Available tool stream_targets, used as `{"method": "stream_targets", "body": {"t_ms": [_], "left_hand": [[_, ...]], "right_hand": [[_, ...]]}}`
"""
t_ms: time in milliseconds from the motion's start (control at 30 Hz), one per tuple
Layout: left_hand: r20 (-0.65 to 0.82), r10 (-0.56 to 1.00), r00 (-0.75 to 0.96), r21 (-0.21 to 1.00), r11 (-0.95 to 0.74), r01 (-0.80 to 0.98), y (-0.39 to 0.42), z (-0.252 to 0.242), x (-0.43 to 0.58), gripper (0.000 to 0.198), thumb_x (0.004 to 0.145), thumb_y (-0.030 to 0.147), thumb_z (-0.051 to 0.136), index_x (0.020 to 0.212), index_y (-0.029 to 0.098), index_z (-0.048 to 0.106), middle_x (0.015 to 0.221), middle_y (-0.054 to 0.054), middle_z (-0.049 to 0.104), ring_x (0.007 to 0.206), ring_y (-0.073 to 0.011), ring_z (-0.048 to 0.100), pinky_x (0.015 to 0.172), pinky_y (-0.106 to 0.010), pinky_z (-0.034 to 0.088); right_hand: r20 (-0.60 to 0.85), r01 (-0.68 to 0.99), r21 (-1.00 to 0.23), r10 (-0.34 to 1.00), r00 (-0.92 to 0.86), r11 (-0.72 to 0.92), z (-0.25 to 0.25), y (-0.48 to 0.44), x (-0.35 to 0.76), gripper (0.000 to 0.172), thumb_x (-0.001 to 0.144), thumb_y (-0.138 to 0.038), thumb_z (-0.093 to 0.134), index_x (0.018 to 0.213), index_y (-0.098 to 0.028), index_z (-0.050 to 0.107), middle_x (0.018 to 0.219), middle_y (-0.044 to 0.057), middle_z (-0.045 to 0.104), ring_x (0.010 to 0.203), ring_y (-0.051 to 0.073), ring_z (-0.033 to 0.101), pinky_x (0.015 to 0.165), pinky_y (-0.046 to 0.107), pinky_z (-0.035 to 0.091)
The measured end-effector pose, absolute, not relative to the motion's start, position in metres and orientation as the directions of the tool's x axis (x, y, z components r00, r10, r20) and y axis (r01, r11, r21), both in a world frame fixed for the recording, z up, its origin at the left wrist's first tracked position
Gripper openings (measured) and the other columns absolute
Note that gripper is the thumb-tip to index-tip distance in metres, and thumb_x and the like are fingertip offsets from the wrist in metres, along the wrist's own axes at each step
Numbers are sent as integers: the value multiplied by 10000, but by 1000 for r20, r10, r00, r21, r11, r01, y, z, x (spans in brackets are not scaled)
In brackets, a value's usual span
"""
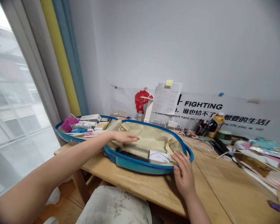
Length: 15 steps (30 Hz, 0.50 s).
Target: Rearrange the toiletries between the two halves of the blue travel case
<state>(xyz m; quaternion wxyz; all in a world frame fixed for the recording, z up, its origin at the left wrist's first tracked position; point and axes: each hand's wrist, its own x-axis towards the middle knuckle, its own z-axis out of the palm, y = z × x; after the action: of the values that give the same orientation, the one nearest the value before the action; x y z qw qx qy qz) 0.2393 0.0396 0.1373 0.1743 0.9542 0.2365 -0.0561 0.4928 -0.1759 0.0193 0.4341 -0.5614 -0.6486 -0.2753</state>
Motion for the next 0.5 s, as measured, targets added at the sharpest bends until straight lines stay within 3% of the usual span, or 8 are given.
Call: {"method": "stream_targets", "body": {"t_ms": [67, 167, 367, 500], "left_hand": [[-74, 540, 838, 276, -797, 538, 69, 153, 219, 529, 943, 454, 165, 1378, 266, 399, 1413, 37, 459, 1258, -96, 445, 1027, -185, 324], [83, 732, 676, 198, -677, 709, 119, 166, 176, 536, 936, 347, 139, 1409, 184, 332, 1465, -51, 385, 1325, -164, 367, 1082, -286, 280], [182, 923, 339, 52, -353, 934, 194, 148, 89, 653, 813, 319, 461, 1410, 105, 306, 1447, -210, 359, 1317, -340, 362, 1043, -449, 322], [162, 943, 291, -45, -287, 957, 220, 132, 70, 695, 755, 268, 546, 1403, 145, 330, 1462, -201, 338, 1308, -354, 366, 1016, -476, 347]], "right_hand": [[875, 970, -115, 484, -3, 214, 20, -176, 493, 343, 931, -346, 342, 1163, -234, 567, 1203, 85, 605, 1245, 279, 463, 965, 516, 416], [878, 976, -90, 479, -16, 197, 20, -176, 493, 351, 933, -358, 328, 1159, -236, 567, 1191, 86, 611, 1229, 285, 479, 956, 520, 418], [871, 983, -76, 491, -18, 169, 18, -178, 495, 365, 920, -369, 336, 1187, -259, 559, 1192, 85, 613, 1199, 297, 502, 918, 507, 429], [867, 983, -40, 495, -54, 176, 13, -179, 502, 384, 913, -371, 335, 1200, -257, 563, 1198, 92, 612, 1188, 304, 504, 906, 489, 415]]}}
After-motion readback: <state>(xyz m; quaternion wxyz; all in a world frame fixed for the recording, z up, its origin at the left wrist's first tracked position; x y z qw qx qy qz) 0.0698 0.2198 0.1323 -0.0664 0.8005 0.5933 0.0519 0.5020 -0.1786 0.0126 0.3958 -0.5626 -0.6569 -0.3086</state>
